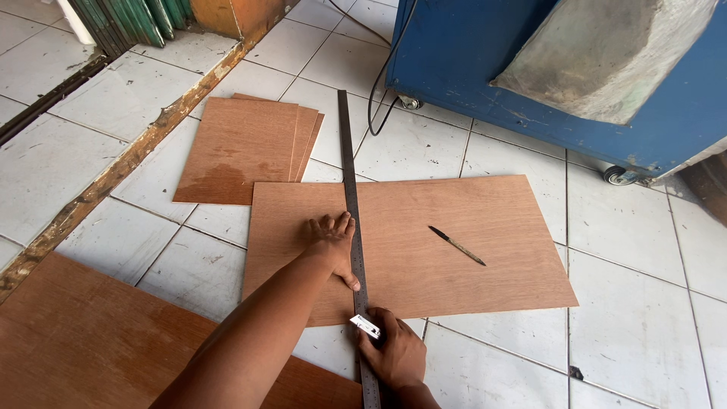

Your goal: The person measures and marks a wooden board with a ruler and pen, then uses a utility knife to cut along the marked line. The cut piece is separated and stacked with other pieces.

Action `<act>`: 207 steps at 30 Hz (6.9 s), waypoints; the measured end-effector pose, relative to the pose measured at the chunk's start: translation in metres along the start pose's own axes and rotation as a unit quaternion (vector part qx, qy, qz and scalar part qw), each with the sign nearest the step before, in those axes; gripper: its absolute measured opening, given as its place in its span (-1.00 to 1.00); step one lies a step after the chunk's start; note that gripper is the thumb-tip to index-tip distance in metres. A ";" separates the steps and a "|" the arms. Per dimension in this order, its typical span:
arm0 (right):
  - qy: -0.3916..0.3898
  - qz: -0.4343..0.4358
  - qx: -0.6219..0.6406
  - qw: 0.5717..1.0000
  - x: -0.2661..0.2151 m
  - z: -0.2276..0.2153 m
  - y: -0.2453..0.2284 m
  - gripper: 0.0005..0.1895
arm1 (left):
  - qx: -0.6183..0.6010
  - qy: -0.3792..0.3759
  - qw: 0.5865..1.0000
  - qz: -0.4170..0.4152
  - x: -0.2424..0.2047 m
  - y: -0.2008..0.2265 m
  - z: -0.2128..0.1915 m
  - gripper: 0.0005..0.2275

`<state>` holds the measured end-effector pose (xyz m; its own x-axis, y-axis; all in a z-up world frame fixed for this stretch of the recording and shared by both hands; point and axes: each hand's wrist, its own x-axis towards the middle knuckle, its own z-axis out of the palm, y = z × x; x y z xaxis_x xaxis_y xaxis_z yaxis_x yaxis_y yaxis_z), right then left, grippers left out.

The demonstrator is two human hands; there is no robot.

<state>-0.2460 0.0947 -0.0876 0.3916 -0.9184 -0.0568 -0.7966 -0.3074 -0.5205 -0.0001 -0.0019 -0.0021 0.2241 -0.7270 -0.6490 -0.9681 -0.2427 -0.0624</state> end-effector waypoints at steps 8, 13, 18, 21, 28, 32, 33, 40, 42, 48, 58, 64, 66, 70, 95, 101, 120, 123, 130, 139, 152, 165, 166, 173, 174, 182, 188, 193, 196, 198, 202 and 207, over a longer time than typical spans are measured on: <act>-0.052 0.259 0.176 0.948 0.031 -0.057 -0.046 -0.50 | 0.023 0.001 1.000 -0.002 -0.003 0.000 -0.004 0.57; -0.037 0.306 0.363 0.879 0.110 -0.048 -0.045 -0.61 | 0.024 -0.001 1.000 0.008 -0.016 -0.001 -0.011 0.57; -0.086 0.171 0.385 0.903 0.196 -0.036 -0.077 -0.51 | 0.010 0.036 0.999 0.037 -0.032 -0.006 -0.017 0.47; -0.102 0.125 0.191 0.968 0.238 -0.020 -0.097 -0.51 | 0.018 0.031 0.998 0.043 -0.036 -0.004 -0.018 0.42; -0.115 0.124 0.131 0.977 0.327 0.046 -0.080 -0.33 | 0.045 -0.002 0.999 0.026 -0.017 -0.002 -0.013 0.52; -0.124 0.134 0.077 0.980 0.337 0.058 -0.081 -0.45 | 0.056 -0.004 0.998 0.022 -0.016 -0.003 -0.012 0.53; -0.146 0.166 0.093 0.971 0.331 0.048 -0.088 -0.55 | 0.058 -0.003 0.998 0.022 -0.016 -0.003 -0.012 0.52; -0.171 0.167 0.101 0.966 0.306 0.004 -0.124 -0.42 | 0.066 -0.006 0.998 0.024 -0.018 -0.003 -0.013 0.53; -0.183 0.146 0.052 0.971 0.314 0.011 -0.120 -0.47 | 0.065 -0.012 0.998 0.024 -0.019 -0.003 -0.014 0.52; -0.216 0.078 -0.046 0.972 0.337 0.027 -0.110 -0.62 | 0.056 -0.006 0.998 0.024 -0.020 -0.003 -0.015 0.54; -0.274 -0.066 -0.259 0.924 0.347 0.051 -0.095 -0.74 | 0.039 0.012 0.999 0.033 -0.024 -0.008 -0.016 0.52; -0.276 -0.121 -0.295 0.907 0.324 0.043 -0.096 -0.61 | 0.056 -0.010 0.998 0.031 -0.031 -0.009 -0.018 0.50; -0.248 -0.031 -0.233 0.940 0.307 0.030 -0.109 -0.67 | 0.037 0.022 0.998 0.046 -0.048 -0.011 -0.027 0.36; -0.239 0.037 -0.170 0.955 0.296 0.032 -0.099 -0.61 | 0.023 0.032 0.998 0.043 -0.035 -0.011 -0.018 0.38; -0.301 -0.112 -0.303 0.897 0.169 0.045 -0.041 -0.63 | 0.017 0.086 0.996 0.036 -0.032 -0.010 0.000 0.37; -0.293 -0.141 -0.330 0.886 0.168 0.066 -0.021 -0.67 | 0.027 0.106 0.994 0.028 0.003 -0.013 0.019 0.31; -0.217 -0.207 -0.350 0.887 0.158 0.094 0.017 -0.71 | 0.013 0.099 0.995 0.025 -0.047 0.009 0.024 0.18; -0.159 -0.205 -0.308 0.915 0.126 0.107 0.037 -0.73 | 0.038 0.098 0.994 0.020 -0.073 0.009 0.010 0.00; -0.102 -0.208 -0.270 0.935 0.075 0.114 0.063 -0.83 | 0.070 0.091 0.993 0.002 -0.036 0.011 0.021 0.25; -0.080 -0.189 -0.265 0.942 -0.004 0.054 0.036 -0.81 | 0.099 0.068 0.993 -0.012 -0.028 0.018 0.015 0.24; -0.168 0.134 -0.023 0.976 -0.007 -0.064 -0.018 -0.64 | 0.024 0.071 0.990 0.121 -0.028 -0.015 0.054 0.01; 0.044 -0.182 -0.131 0.974 0.187 0.085 0.116 -0.81 | 0.030 0.318 0.913 0.254 -0.029 -0.056 0.141 0.26; 0.042 -0.181 -0.132 0.974 0.177 0.050 0.041 -0.81 | 0.029 0.316 0.913 0.255 -0.034 -0.054 0.140 0.26; -0.157 0.225 0.115 0.955 0.242 -0.004 -0.088 -0.56 | 0.054 0.429 0.867 0.248 -0.029 -0.052 0.149 0.31; -0.148 0.208 0.062 0.965 0.263 0.015 -0.084 -0.60 | 0.050 0.454 0.853 0.252 -0.028 -0.054 0.150 0.35; -0.116 0.103 0.022 0.988 0.325 0.064 -0.076 -0.46 | -0.015 0.437 0.858 0.271 -0.044 -0.056 0.139 0.30; -0.135 0.099 0.003 0.986 0.313 0.042 -0.094 -0.52 | -0.008 0.451 0.851 0.268 -0.037 -0.055 0.145 0.33; -0.147 0.101 -0.024 0.984 0.320 0.049 -0.091 -0.52 | -0.009 0.456 0.848 0.268 -0.037 -0.055 0.147 0.34; -0.144 0.106 0.006 0.984 0.317 0.038 -0.099 -0.48 | -0.002 0.463 0.846 0.264 -0.036 -0.055 0.147 0.34; -0.171 0.138 0.002 0.976 0.315 0.027 -0.108 -0.43 | -0.001 0.453 0.852 0.263 -0.037 -0.054 0.145 0.34; -0.254 -0.059 -0.257 0.931 0.346 0.042 -0.106 -0.69 | 0.000 0.457 0.850 0.261 -0.035 -0.055 0.144 0.37; -0.286 -0.002 -0.308 0.907 0.352 0.042 -0.113 0.04 | -0.023 0.392 0.884 0.254 -0.045 -0.055 0.133 0.21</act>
<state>0.0016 -0.1832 -0.0844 0.4295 -0.6912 -0.5811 -0.8317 -0.5535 0.0437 0.0279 0.1292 -0.0700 -0.2113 -0.9671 0.1417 -0.9647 0.2297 0.1290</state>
